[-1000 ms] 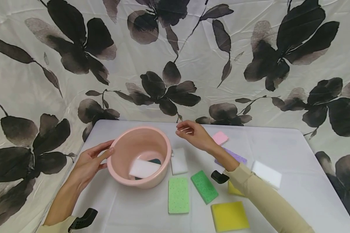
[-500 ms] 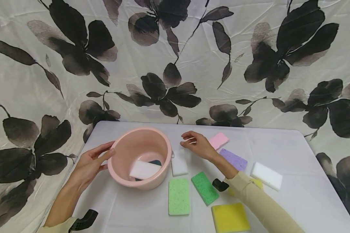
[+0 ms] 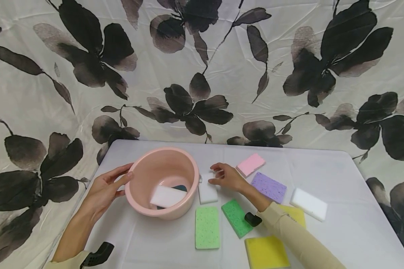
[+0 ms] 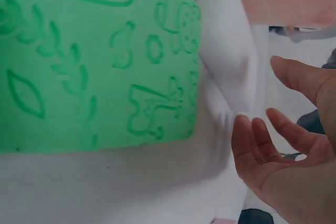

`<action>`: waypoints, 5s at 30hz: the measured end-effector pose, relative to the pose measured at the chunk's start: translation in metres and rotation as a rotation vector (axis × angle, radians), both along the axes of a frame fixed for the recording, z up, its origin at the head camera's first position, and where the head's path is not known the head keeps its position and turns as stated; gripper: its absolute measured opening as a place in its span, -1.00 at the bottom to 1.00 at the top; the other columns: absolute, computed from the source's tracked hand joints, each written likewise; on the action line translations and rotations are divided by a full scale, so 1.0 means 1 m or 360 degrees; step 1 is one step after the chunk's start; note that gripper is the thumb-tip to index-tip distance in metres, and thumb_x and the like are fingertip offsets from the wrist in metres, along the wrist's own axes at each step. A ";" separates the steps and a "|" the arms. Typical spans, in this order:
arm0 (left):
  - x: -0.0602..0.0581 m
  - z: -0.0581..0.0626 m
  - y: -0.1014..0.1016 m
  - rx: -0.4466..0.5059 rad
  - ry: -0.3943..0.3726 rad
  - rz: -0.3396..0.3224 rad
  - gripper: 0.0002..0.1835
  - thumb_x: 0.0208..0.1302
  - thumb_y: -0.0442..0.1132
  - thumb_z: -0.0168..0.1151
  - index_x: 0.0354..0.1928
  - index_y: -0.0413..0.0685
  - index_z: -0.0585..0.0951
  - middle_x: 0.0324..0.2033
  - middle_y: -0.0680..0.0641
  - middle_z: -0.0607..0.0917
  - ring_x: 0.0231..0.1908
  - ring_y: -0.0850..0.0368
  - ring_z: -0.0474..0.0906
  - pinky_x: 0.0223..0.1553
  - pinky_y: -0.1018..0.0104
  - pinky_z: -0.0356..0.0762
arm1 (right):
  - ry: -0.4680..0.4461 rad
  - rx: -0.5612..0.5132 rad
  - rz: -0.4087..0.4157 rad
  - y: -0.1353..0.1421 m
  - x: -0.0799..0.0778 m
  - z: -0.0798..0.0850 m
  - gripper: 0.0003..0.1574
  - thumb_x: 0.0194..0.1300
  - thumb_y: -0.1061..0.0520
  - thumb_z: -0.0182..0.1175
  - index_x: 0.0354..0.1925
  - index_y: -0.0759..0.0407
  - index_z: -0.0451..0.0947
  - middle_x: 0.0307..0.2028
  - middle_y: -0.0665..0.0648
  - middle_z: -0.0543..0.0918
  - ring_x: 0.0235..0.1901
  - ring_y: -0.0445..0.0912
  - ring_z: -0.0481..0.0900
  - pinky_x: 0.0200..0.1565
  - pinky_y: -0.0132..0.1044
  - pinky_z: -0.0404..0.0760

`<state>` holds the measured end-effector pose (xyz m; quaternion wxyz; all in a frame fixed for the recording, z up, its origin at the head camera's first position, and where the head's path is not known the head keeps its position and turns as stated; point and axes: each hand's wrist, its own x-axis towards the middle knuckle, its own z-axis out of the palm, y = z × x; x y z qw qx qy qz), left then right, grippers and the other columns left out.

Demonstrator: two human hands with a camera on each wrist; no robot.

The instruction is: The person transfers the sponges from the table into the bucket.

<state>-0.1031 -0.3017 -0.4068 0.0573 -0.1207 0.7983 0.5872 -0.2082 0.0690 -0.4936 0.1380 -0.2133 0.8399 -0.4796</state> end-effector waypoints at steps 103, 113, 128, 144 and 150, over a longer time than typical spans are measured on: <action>0.001 0.001 -0.001 -0.0022 0.0007 -0.0028 -0.22 0.44 0.12 0.27 0.54 -0.13 0.32 0.47 -0.22 0.31 -0.05 0.44 0.56 -0.08 0.41 0.68 | -0.0142 -0.0418 0.0249 -0.010 -0.021 0.163 -0.53 0.24 0.41 0.41 0.11 0.36 0.57 -0.10 0.30 0.64 -0.22 0.08 0.74 -0.11 0.04 0.76; 0.000 0.000 -0.001 0.0018 0.0021 -0.0034 -0.22 0.43 0.10 0.29 0.52 -0.15 0.33 0.44 -0.19 0.34 -0.04 0.43 0.59 -0.08 0.39 0.69 | -0.0148 -0.0428 0.0319 -0.035 -0.026 0.161 -0.51 0.24 0.43 0.40 0.13 0.37 0.56 -0.13 0.28 0.64 -0.22 0.06 0.75 -0.09 0.02 0.76; 0.000 0.001 -0.001 0.0023 -0.0002 -0.0028 -0.20 0.42 0.12 0.29 0.53 -0.15 0.33 0.45 -0.18 0.33 -0.04 0.43 0.57 -0.09 0.39 0.69 | 0.0086 -0.0229 0.0452 -0.075 -0.028 0.152 -0.57 0.28 0.35 0.40 0.11 0.31 0.61 -0.04 0.25 0.69 -0.12 0.05 0.73 -0.12 -0.21 0.75; 0.001 0.002 -0.003 0.0050 -0.0026 0.0003 -0.18 0.40 0.14 0.30 0.55 -0.11 0.31 0.45 -0.15 0.33 -0.01 0.42 0.56 -0.08 0.40 0.68 | 0.0330 -0.0006 0.0586 -0.114 -0.026 0.136 -0.59 0.25 0.36 0.42 0.07 0.29 0.63 -0.09 0.21 0.71 -0.10 -0.03 0.67 0.00 -0.44 0.62; 0.001 0.002 -0.004 0.0043 -0.0026 0.0000 -0.17 0.41 0.14 0.30 0.55 -0.11 0.30 0.46 -0.16 0.31 -0.01 0.43 0.55 -0.08 0.41 0.68 | 0.0443 0.0180 0.0605 -0.124 -0.018 0.130 -0.57 0.30 0.34 0.39 0.13 0.26 0.63 -0.03 0.20 0.72 -0.10 -0.03 0.70 -0.04 -0.46 0.62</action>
